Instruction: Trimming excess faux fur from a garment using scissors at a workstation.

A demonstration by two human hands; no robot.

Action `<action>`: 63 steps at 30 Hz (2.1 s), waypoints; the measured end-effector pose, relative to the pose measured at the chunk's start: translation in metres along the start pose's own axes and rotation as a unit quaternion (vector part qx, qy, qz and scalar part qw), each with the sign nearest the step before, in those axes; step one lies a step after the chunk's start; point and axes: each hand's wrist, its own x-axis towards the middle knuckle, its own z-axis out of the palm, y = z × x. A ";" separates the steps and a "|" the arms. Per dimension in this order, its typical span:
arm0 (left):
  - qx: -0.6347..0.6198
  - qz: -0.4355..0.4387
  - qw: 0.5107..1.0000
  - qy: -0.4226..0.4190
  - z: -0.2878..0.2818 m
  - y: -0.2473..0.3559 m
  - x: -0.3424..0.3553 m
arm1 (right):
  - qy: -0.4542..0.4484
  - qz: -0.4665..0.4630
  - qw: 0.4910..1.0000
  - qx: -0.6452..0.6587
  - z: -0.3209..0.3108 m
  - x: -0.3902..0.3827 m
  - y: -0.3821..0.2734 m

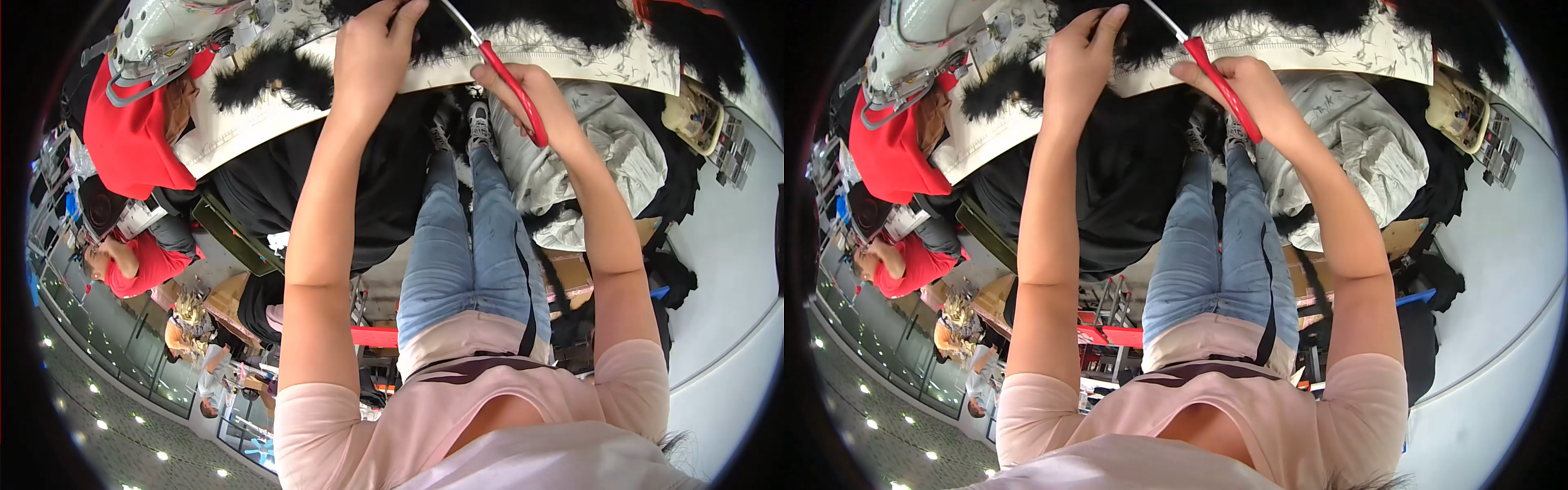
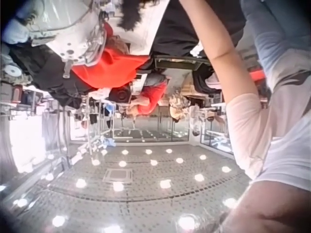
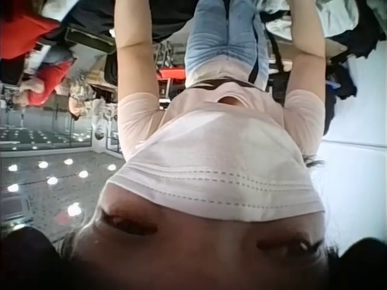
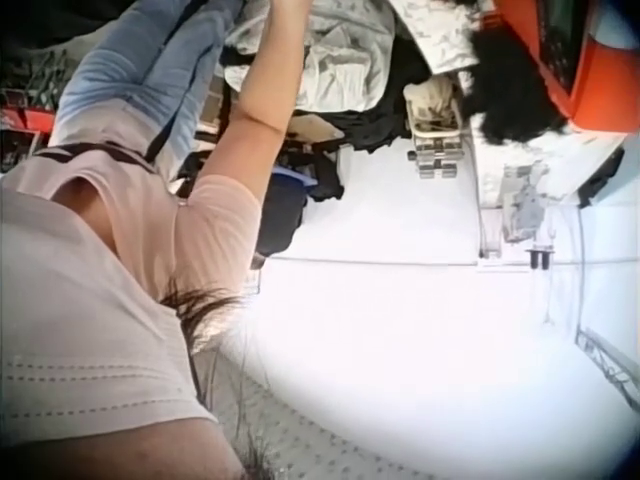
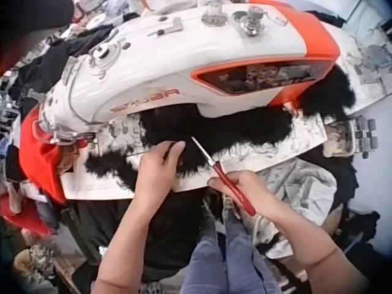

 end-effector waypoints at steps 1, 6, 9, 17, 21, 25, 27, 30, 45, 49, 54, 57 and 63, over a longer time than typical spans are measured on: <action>0.001 0.001 1.000 0.000 -0.001 -0.008 -0.001 | 0.009 -0.015 0.999 0.045 0.001 0.003 0.001; -0.441 -0.156 0.876 -0.117 -0.014 -0.044 -0.014 | 0.005 0.015 0.997 0.081 -0.005 0.001 -0.002; -0.341 -0.097 0.921 -0.164 -0.017 -0.053 -0.027 | 0.063 -0.077 0.995 0.021 0.009 -0.011 -0.001; -0.238 -0.080 0.931 -0.264 0.014 -0.028 -0.060 | 0.086 -0.113 0.922 0.361 0.042 -0.022 0.012; -0.216 -0.102 0.934 -0.265 0.008 -0.037 -0.059 | 0.218 -0.090 0.914 0.331 0.033 -0.032 0.025; -0.098 -0.105 0.970 -0.197 -0.009 -0.054 -0.057 | 0.360 -0.094 0.887 0.272 -0.003 -0.030 0.059; -0.064 -0.111 0.977 -0.168 -0.013 -0.061 -0.057 | 0.374 -0.086 0.883 0.271 -0.018 -0.030 0.070; -0.029 -0.080 0.987 -0.136 -0.016 -0.064 -0.060 | 0.389 -0.079 0.882 0.253 -0.025 -0.024 0.076; 0.032 -0.024 0.998 -0.043 -0.016 -0.095 -0.062 | 0.433 -0.110 0.883 0.140 -0.024 0.013 0.091; 0.072 0.018 0.997 -0.011 -0.022 -0.091 -0.067 | 0.422 -0.132 0.891 0.102 -0.027 0.008 0.089; 0.072 0.017 0.997 0.034 -0.017 -0.099 -0.065 | 0.427 -0.158 0.880 0.134 -0.040 0.011 0.105; 0.088 0.004 0.995 0.049 -0.024 -0.104 -0.069 | 0.433 -0.094 0.894 0.065 -0.035 0.011 0.093; 0.111 -0.015 0.992 0.062 -0.022 -0.095 -0.065 | 0.432 -0.098 0.893 0.078 -0.033 0.013 0.093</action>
